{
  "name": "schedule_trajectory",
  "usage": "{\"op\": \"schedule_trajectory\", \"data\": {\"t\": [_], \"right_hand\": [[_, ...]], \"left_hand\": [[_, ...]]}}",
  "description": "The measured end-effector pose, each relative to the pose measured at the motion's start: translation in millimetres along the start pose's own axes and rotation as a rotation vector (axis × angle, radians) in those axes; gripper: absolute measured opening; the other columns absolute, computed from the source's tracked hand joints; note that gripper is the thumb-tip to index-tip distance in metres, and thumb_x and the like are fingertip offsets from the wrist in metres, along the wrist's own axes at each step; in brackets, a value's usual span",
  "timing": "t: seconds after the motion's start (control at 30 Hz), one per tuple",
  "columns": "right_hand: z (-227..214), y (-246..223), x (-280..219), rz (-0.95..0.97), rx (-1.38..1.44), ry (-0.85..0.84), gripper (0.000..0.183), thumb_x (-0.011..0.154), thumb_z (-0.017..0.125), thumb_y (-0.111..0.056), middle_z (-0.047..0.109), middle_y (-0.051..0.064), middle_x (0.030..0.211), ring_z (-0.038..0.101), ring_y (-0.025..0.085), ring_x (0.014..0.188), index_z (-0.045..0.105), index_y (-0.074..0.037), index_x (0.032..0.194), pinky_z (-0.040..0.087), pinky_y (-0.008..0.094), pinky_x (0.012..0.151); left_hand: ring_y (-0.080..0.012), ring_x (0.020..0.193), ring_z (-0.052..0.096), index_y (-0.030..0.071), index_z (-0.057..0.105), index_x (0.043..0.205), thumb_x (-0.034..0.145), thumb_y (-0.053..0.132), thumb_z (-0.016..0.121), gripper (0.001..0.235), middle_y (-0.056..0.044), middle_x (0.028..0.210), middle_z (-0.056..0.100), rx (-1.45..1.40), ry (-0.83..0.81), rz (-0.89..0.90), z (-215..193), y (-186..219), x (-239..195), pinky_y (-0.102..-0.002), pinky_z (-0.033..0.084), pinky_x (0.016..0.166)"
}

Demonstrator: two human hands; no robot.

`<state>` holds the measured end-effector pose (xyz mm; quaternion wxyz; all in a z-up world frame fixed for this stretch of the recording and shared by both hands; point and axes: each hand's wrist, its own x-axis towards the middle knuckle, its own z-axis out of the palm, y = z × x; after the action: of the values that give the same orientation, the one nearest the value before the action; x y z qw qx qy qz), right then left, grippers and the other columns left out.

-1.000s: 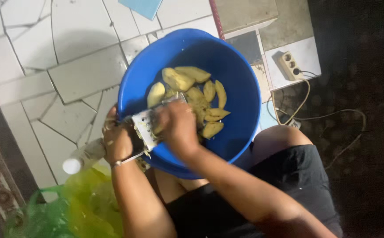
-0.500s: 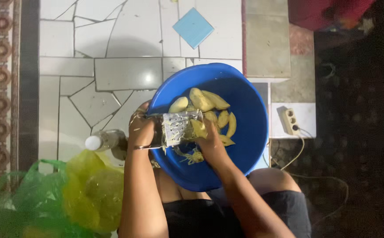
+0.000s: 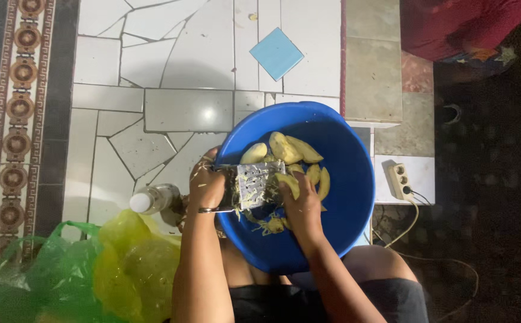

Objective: The person sits on the floor and uses a metal grater to shred peeled yellow fruit pieces into a blue bowl. The person holds the grater with the left hand and rubs the fruit against it with the right hand, accumulating shredded pieces in the bowl.

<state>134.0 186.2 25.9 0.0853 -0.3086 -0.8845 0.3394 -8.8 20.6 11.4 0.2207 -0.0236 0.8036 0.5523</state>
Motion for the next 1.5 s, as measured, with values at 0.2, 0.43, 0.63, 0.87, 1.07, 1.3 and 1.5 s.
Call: {"op": "schedule_trajectory", "data": {"t": [0.2,0.43,0.63,0.87,1.07,1.3,1.5], "right_hand": [[2,-43,-20,0.159,-0.125,-0.155,0.033,0.1,0.065,-0.028,0.073,0.023,0.1,0.072,0.043,0.083,0.062,-0.007,0.125,0.056,0.049,0.071],[-3,-47,9,0.077,-0.232,-0.099,0.029,0.095,0.069,-0.028,0.072,0.022,0.102,0.072,0.04,0.086,0.064,-0.006,0.113,0.057,0.047,0.071],[2,-56,-19,-0.139,-0.029,0.006,0.031,0.092,0.071,-0.02,0.072,0.022,0.107,0.072,0.041,0.092,0.065,-0.004,0.117,0.058,0.046,0.075],[2,-48,-4,0.192,-0.101,-0.1,0.03,0.095,0.07,-0.023,0.074,0.023,0.096,0.07,0.043,0.087,0.062,-0.006,0.118,0.054,0.049,0.073],[2,-45,-27,-0.061,-0.035,-0.066,0.028,0.094,0.067,-0.024,0.074,0.022,0.098,0.071,0.044,0.085,0.062,-0.011,0.118,0.055,0.049,0.07],[-4,-37,-2,0.32,-0.211,-0.211,0.03,0.096,0.065,-0.026,0.072,0.025,0.088,0.069,0.045,0.083,0.06,-0.01,0.12,0.053,0.053,0.07],[4,-46,-30,-0.223,-0.028,-0.087,0.021,0.094,0.063,-0.024,0.074,0.023,0.092,0.07,0.044,0.08,0.064,-0.013,0.112,0.055,0.052,0.066]], "left_hand": [[-0.0186,0.096,0.072,0.009,0.071,0.119,0.087,0.01,0.063,0.033,-0.01,0.105,0.078,-0.108,0.002,-0.037,6,-12,2,-0.031,0.054,0.087],[-0.0218,0.102,0.072,0.01,0.073,0.119,0.088,0.011,0.061,0.033,-0.011,0.11,0.078,-0.049,0.016,-0.012,3,-5,-1,-0.032,0.052,0.09],[-0.0219,0.103,0.072,0.012,0.072,0.12,0.091,0.017,0.063,0.031,-0.01,0.111,0.077,0.009,0.029,-0.068,6,-11,3,-0.032,0.053,0.09],[-0.0225,0.101,0.072,0.01,0.072,0.12,0.086,0.012,0.062,0.035,-0.011,0.11,0.078,-0.135,0.025,-0.06,7,-12,-3,-0.032,0.053,0.09],[-0.0229,0.103,0.071,0.011,0.073,0.12,0.088,0.014,0.06,0.034,-0.01,0.112,0.077,0.01,0.019,-0.042,5,-6,2,-0.034,0.052,0.091],[-0.0222,0.1,0.071,0.011,0.074,0.118,0.088,0.014,0.063,0.033,-0.011,0.108,0.077,0.035,0.047,-0.05,7,-7,0,-0.034,0.052,0.089],[-0.0175,0.095,0.073,0.01,0.073,0.119,0.089,0.013,0.065,0.031,-0.009,0.105,0.079,-0.066,-0.004,-0.048,5,-15,2,-0.031,0.054,0.087]]}}
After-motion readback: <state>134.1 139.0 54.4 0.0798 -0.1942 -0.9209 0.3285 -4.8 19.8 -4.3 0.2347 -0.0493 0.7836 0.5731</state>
